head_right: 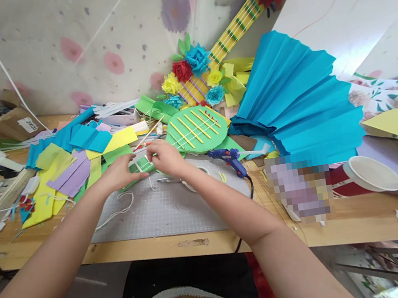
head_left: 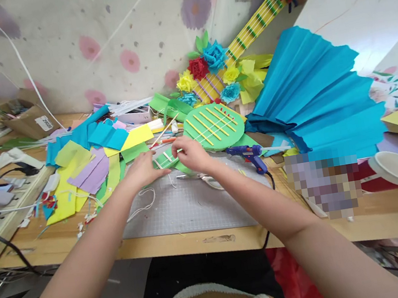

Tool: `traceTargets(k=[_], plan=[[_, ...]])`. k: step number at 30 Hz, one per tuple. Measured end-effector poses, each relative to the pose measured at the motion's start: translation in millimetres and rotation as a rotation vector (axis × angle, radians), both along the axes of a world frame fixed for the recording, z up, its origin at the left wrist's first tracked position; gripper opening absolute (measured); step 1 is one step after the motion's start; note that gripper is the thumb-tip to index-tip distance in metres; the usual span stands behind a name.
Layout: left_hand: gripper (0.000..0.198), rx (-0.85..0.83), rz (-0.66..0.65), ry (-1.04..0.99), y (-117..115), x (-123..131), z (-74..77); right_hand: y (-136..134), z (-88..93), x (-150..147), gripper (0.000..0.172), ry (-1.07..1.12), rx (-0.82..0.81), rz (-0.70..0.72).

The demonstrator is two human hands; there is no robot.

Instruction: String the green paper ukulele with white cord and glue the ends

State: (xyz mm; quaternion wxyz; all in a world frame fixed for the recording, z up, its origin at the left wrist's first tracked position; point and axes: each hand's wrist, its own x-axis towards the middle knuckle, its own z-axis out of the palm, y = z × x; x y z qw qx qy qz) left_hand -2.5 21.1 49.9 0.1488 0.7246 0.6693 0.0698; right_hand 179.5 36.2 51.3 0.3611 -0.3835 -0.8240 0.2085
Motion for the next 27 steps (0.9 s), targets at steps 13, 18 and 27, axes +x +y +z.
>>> traceTargets(k=[13, 18, 27], plan=[[0.058, 0.058, 0.04, 0.086, 21.9, 52.7, 0.8, -19.4, -8.3, 74.7, 0.017, -0.01, -0.151, -0.152], [0.061, 0.042, 0.095, 0.138, 20.4, 40.2, 13.7, -32.1, -20.6, 91.8, 0.017, -0.039, -0.177, -0.103], [0.053, 0.112, 0.112, 0.176, 12.0, 13.0, 16.6, -53.9, -17.4, 147.3, 0.019, -0.174, -0.404, 0.08]])
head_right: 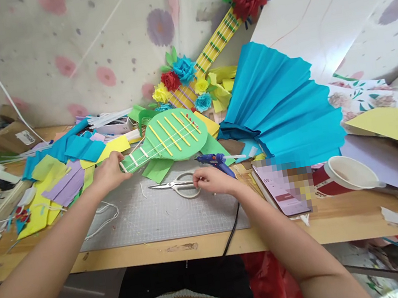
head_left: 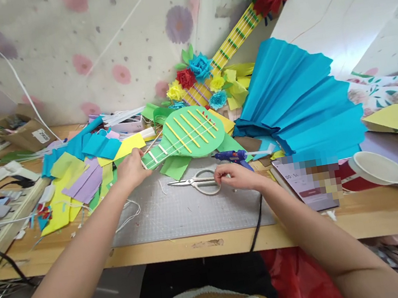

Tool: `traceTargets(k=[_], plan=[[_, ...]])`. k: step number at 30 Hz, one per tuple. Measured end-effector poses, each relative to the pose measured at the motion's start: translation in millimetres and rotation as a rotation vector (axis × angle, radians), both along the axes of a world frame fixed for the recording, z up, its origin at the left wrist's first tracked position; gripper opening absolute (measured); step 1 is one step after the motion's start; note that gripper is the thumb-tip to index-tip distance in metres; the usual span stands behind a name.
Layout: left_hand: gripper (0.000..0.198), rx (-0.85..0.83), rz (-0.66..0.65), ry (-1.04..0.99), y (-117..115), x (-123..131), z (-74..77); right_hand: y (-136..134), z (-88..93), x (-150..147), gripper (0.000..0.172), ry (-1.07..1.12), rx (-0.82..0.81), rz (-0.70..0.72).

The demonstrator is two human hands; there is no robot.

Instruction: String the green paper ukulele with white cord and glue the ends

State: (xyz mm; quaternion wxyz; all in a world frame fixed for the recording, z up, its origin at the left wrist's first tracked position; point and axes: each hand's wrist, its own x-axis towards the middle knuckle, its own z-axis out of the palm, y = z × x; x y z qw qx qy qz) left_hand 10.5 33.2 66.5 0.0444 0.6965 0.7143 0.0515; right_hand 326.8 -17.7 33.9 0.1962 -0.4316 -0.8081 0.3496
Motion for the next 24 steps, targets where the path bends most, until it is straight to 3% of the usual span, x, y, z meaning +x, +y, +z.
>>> traceTargets(k=[2, 5, 7, 10, 13, 15, 19, 21, 24], plan=[[0.05, 0.011, -0.021, 0.013, -2.8, -0.8, -2.2, -7.6, 7.3, 21.2, 0.015, -0.022, -0.181, -0.046], [0.046, 0.002, -0.056, 0.025, -7.2, -0.8, -6.6, -14.8, 12.1, 58.6, 0.029, -0.133, -0.474, -0.122], [0.046, -0.016, -0.061, 0.015, -8.9, -1.3, -9.7, -14.0, 7.9, 78.9, 0.037, -0.21, -0.409, -0.258], [0.045, -0.03, -0.056, 0.012, -7.4, -3.6, -12.2, -4.3, -4.8, 89.2, 0.039, -0.23, -0.121, -0.526], [0.044, -0.047, -0.057, 0.031, -2.7, -7.5, -9.5, 8.8, -13.7, 75.6, 0.038, -0.126, 0.037, -0.556], [0.045, -0.077, -0.048, 0.033, 0.2, -10.4, -4.7, 15.2, -14.9, 61.2, 0.04, -0.132, 0.032, -0.543], [0.047, -0.107, -0.025, 0.023, 3.4, -18.9, 9.5, 19.8, -16.4, 44.4, 0.042, -0.191, -0.136, -0.647], [0.048, -0.116, -0.03, 0.02, 5.1, -28.0, 16.2, 19.2, -20.1, 47.1, 0.042, -0.127, -0.195, -0.689], [0.049, -0.103, -0.059, 0.02, 9.1, -51.0, 21.6, 16.2, -23.9, 59.5, 0.039, 0.084, -0.214, -0.584]])
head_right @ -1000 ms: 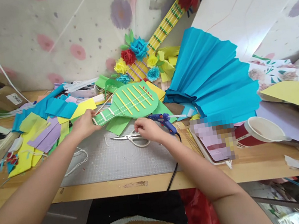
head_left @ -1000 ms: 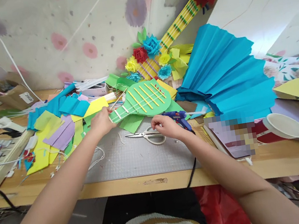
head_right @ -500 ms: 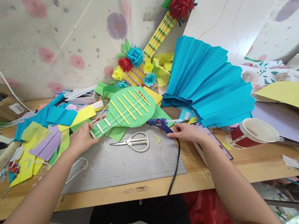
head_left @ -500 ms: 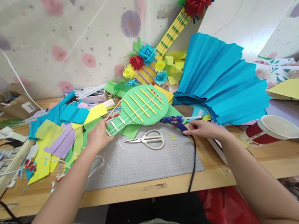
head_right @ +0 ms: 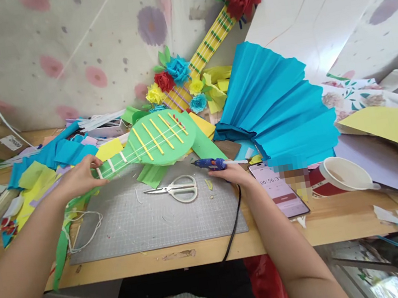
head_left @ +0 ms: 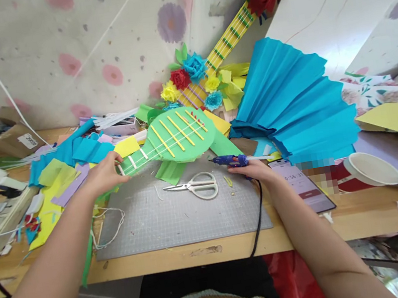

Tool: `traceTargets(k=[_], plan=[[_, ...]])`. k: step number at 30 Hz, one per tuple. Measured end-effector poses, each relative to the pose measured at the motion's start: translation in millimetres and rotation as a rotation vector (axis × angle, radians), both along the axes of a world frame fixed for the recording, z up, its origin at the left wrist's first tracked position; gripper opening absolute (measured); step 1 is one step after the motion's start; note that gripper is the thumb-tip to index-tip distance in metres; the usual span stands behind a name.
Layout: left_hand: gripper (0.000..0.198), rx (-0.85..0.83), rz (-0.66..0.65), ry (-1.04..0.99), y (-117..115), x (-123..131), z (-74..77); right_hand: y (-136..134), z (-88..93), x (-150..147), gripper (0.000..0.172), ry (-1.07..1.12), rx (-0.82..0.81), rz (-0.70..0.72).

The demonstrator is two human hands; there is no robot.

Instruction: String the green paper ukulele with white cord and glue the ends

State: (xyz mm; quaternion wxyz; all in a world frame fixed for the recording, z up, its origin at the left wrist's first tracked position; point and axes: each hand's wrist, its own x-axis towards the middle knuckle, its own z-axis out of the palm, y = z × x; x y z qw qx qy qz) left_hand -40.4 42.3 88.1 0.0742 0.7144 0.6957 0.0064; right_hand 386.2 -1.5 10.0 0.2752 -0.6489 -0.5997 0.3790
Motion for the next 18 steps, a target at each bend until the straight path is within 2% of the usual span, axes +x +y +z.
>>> traceTargets(k=[3, 6, 9, 13, 18], plan=[[0.049, 0.024, -0.014, 0.003, 3.8, -26.6, -0.4, -5.8, 3.4, 9.1, 0.039, 0.152, 0.063, 0.094], [0.047, 0.027, -0.029, 0.007, 5.0, -40.7, -1.4, -12.5, 9.8, 7.9, 0.044, 0.314, 0.071, 0.033], [0.044, 0.025, -0.083, 0.084, 3.8, -36.0, 1.0, -15.6, 12.0, 2.5, 0.048, 0.482, 0.132, 0.016], [0.046, 0.0, -0.157, 0.214, 6.1, -22.4, 3.0, -11.8, 6.8, -2.8, 0.045, 0.562, 0.233, -0.014], [0.044, -0.02, -0.188, 0.194, 22.7, -31.2, -12.3, 0.4, -2.8, -12.5, 0.04, 0.605, 0.236, -0.189]])
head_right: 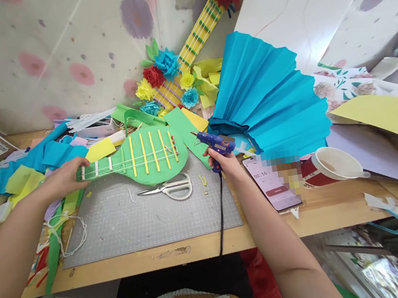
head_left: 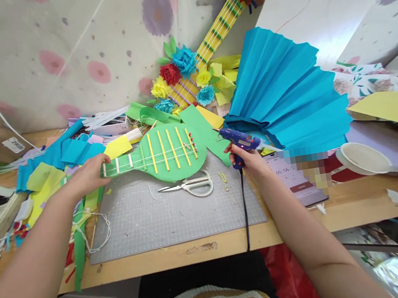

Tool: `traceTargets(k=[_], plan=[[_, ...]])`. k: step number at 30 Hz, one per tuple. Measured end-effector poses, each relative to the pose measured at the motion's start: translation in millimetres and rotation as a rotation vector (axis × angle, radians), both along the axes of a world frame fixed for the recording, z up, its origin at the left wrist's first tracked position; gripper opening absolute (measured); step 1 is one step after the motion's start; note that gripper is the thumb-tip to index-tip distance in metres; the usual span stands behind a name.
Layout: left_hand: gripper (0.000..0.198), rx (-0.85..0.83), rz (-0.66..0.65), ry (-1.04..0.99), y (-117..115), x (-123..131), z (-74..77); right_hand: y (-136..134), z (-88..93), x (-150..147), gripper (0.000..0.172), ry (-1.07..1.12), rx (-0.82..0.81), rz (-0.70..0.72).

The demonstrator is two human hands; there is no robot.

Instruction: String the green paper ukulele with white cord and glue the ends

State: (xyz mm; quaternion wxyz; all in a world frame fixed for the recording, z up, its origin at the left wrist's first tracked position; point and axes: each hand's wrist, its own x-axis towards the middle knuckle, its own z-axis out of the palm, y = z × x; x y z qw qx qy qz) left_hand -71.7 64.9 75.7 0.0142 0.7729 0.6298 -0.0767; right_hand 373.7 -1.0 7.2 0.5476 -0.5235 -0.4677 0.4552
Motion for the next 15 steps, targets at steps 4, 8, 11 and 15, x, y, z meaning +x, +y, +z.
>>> traceTargets(k=[4, 8, 11, 15], plan=[[0.058, 0.058, -0.013, -0.057, 12.3, -1.6, -10.1, 5.6, -6.4, -7.1, 0.039, -0.011, -0.11, -0.05], [0.057, 0.262, -0.118, -0.174, 9.6, 41.0, -0.9, 5.3, -11.3, -13.1, 0.04, -0.018, -0.139, -0.035], [0.035, 0.336, -0.187, -0.438, 0.7, 97.9, 4.2, 6.8, -13.6, -17.1, 0.037, 0.056, -0.095, -0.085], [0.029, 0.257, -0.202, -0.58, -9.0, 170.2, -11.6, 10.5, -13.9, -17.3, 0.034, 0.105, -0.064, -0.172]])
